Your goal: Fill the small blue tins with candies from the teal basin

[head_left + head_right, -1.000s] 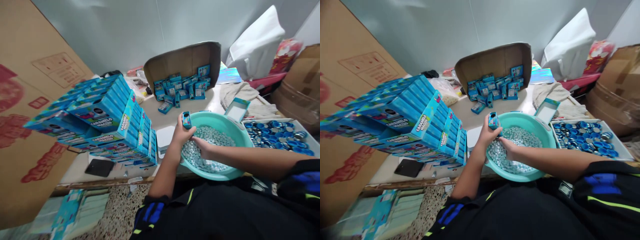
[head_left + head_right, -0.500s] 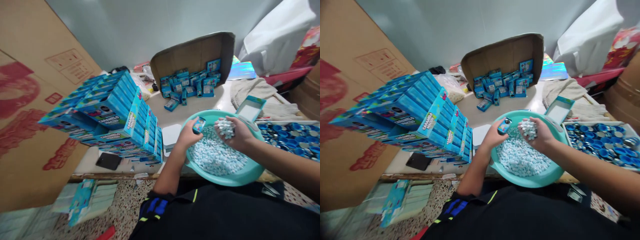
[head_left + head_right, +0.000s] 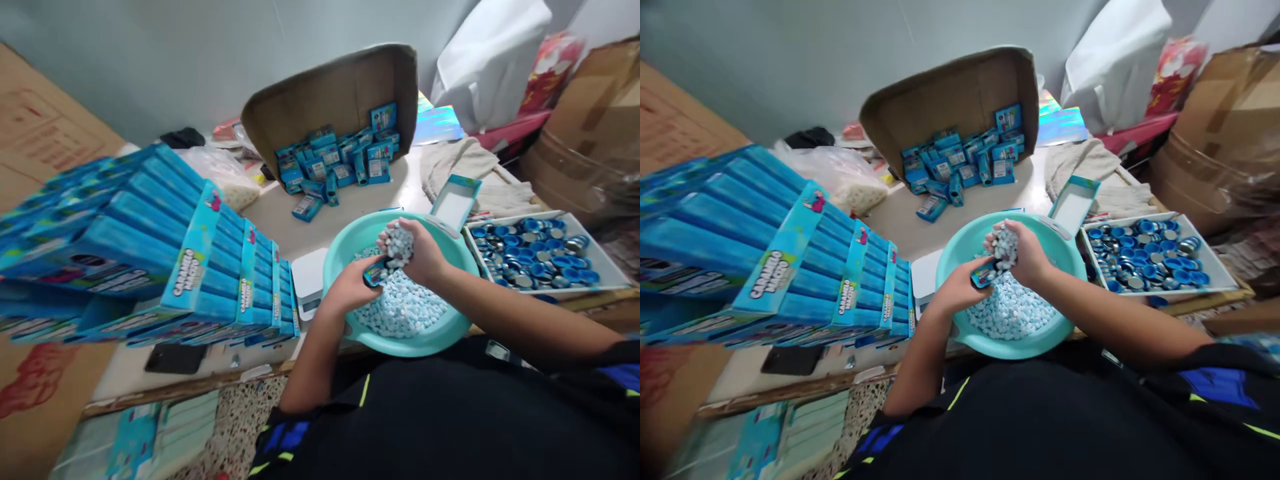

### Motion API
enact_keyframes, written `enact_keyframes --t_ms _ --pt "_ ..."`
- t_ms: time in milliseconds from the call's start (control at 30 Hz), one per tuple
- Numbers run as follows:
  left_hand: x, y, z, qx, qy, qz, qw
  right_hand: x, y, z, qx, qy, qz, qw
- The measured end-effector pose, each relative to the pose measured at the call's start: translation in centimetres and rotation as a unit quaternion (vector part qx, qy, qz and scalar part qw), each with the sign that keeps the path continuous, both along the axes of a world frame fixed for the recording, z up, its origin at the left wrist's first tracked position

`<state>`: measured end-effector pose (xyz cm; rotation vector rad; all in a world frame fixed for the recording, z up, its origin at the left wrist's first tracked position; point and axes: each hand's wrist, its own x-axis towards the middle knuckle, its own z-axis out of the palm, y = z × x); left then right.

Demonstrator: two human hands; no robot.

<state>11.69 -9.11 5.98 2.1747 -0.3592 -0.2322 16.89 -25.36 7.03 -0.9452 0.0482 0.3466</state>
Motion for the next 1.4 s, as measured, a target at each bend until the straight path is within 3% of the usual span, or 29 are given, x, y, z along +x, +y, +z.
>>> enact_keyframes --t_ms 167,467,600,833,933,1000,1067,1167,1267,1400 --pt "0.2 -0.1 -0.1 0.020 -0.005 -0.046 0.999 -0.2 0.0 -0.3 -0.011 0.010 -0.049 0.999" --pt "-0.5 -1.1 -0.3 0.001 -0.052 0.002 0.999 -1.1 -0.7 0.3 -0.021 -0.084 -0.034 0.996" --pt "0.2 -0.9 -0.6 -0.012 -0.090 -0.013 0.996 -1.0 -0.7 0.6 -0.025 -0.091 -0.042 0.995" --pt "0.0 -0.6 -0.3 -0.069 -0.098 -0.001 0.993 -1.7 -0.8 0.2 -0.123 -0.197 -0.045 0.972" --pt "-0.2 -0.5 0.0 -0.092 -0.092 0.038 0.991 -0.4 -2.1 -0.8 -0.154 -0.198 -0.062 0.966" --pt "-0.2 -0.4 0.1 -0.109 -0.087 0.072 0.988 1.4 -3.5 -1.8 -0.225 -0.162 -0.034 0.960" --pt "0.0 -0.3 0.1 -0.134 -0.083 0.101 0.982 3.6 -4.9 -3.1 -0.357 -0.130 0.054 0.923" --pt "0.1 -0.1 -0.1 -0.159 -0.075 0.124 0.977 5.7 -5.8 -5.2 -0.459 -0.105 0.145 0.870" --pt "0.1 -0.1 -0.1 -0.171 -0.077 0.153 0.970 5.2 -4.8 -7.0 -0.472 -0.129 0.187 0.852" --pt "0.3 0.0 0.0 -0.199 -0.077 0.185 0.959 2.1 -1.4 -9.0 -0.434 -0.194 0.208 0.855"
